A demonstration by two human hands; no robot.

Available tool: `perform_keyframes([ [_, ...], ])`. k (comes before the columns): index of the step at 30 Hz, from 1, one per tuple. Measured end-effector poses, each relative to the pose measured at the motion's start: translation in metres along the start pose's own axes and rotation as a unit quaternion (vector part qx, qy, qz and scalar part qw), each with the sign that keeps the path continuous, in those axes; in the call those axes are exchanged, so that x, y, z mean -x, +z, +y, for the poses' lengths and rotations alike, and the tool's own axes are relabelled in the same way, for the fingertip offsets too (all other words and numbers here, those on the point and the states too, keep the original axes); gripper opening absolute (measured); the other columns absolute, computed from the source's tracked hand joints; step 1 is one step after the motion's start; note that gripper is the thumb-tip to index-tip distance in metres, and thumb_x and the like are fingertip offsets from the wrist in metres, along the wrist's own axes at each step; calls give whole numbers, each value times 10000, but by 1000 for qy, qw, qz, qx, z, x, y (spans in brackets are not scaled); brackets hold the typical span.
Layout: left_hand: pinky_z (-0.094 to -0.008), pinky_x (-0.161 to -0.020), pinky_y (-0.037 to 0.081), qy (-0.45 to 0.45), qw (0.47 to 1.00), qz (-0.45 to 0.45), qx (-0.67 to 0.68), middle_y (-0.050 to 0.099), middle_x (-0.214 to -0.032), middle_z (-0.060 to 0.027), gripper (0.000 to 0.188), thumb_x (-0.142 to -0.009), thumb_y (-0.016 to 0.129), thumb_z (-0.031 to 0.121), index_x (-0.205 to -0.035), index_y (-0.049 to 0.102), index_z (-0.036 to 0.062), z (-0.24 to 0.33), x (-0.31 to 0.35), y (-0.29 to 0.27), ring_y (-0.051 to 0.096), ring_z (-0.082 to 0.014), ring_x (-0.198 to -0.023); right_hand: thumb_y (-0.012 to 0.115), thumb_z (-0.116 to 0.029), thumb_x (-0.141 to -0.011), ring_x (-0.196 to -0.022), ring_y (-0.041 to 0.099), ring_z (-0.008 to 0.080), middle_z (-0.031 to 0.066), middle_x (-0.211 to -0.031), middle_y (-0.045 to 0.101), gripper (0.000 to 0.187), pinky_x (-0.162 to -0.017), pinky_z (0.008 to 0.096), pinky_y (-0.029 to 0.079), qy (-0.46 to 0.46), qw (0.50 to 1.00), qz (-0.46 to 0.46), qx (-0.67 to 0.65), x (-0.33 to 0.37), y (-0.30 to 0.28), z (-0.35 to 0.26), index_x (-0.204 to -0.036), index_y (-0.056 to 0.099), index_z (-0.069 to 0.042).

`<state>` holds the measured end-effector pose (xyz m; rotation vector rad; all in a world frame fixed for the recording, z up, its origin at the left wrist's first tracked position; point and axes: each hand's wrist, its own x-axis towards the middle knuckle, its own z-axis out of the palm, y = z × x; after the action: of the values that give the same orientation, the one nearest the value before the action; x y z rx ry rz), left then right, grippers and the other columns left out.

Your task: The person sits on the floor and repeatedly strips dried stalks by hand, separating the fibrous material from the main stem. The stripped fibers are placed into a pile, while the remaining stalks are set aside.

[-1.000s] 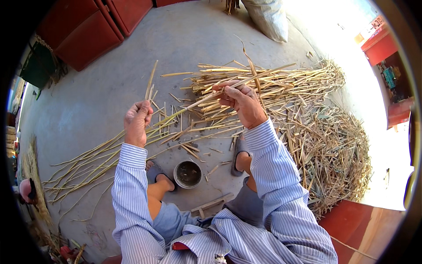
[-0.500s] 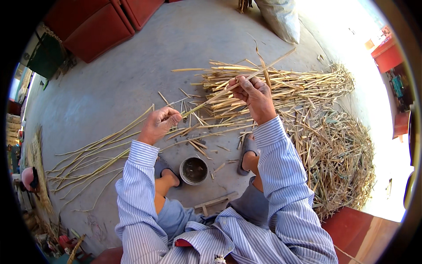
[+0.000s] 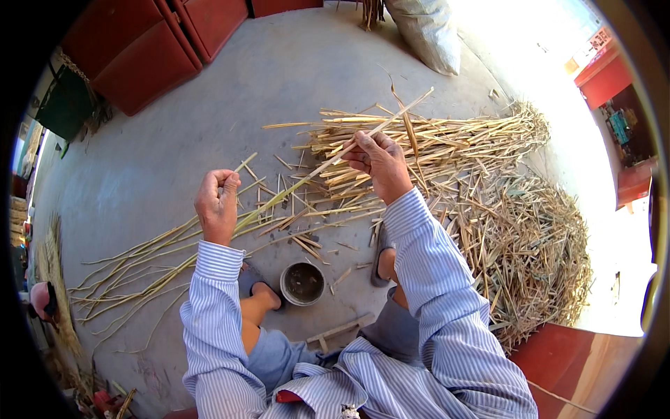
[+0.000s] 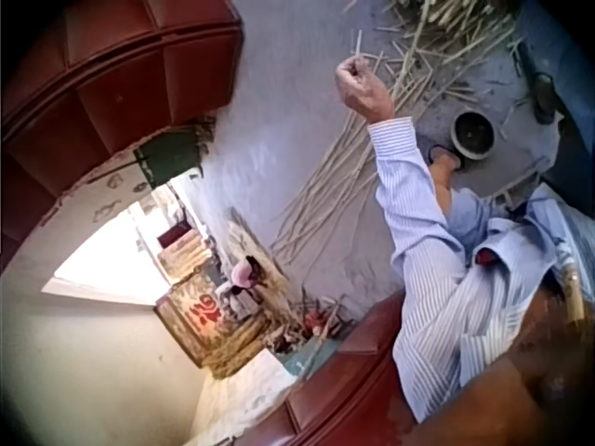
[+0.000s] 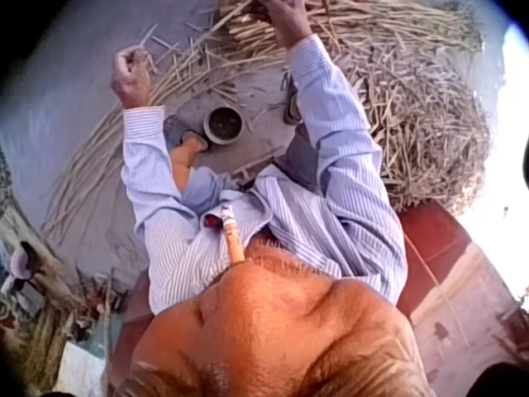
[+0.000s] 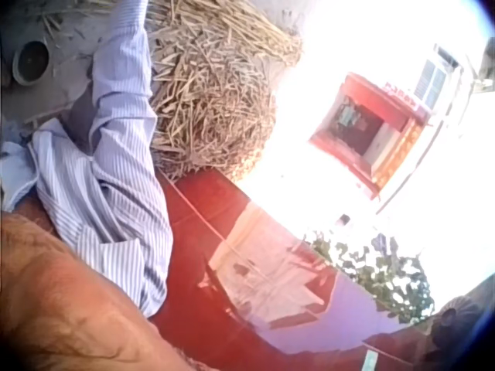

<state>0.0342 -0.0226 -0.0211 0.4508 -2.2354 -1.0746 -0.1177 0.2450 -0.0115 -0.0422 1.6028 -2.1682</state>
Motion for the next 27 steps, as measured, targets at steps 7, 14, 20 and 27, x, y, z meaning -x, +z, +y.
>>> perform_keyframes([
  [7,-418,-651,468,180,972,-121,-85,658,-739,-93,230,-818,733,263,-888,667,54,41,26,41,621,-278,-666,558,-262,-980,-819,678,157,107,-945,698,217,-704,256,566,83,993,-74,-39,19,36,16,-1019,585,-50],
  [14,-405,-626,460,117,977,-155,-86,653,-700,-96,164,-802,737,207,-837,680,58,33,29,34,615,-285,-638,538,-281,-989,-734,676,154,89,-845,669,238,-633,247,563,31,999,2,-29,-10,-14,-10,-997,573,-46],
  [20,-315,-619,485,36,990,-138,-10,683,-759,-89,171,-833,744,174,-879,682,21,44,38,45,632,-159,-672,557,-273,-986,-740,687,164,97,-863,679,250,-650,251,566,42,999,-26,-14,9,11,-3,-1007,593,-26],
  [27,-218,-564,461,-215,923,-85,309,675,-785,-49,215,-883,726,195,-910,644,-1,33,24,33,586,-79,-644,550,-269,-992,-776,705,178,122,-897,703,283,-688,273,587,-34,995,-87,46,5,1,2,-1005,616,6],
])
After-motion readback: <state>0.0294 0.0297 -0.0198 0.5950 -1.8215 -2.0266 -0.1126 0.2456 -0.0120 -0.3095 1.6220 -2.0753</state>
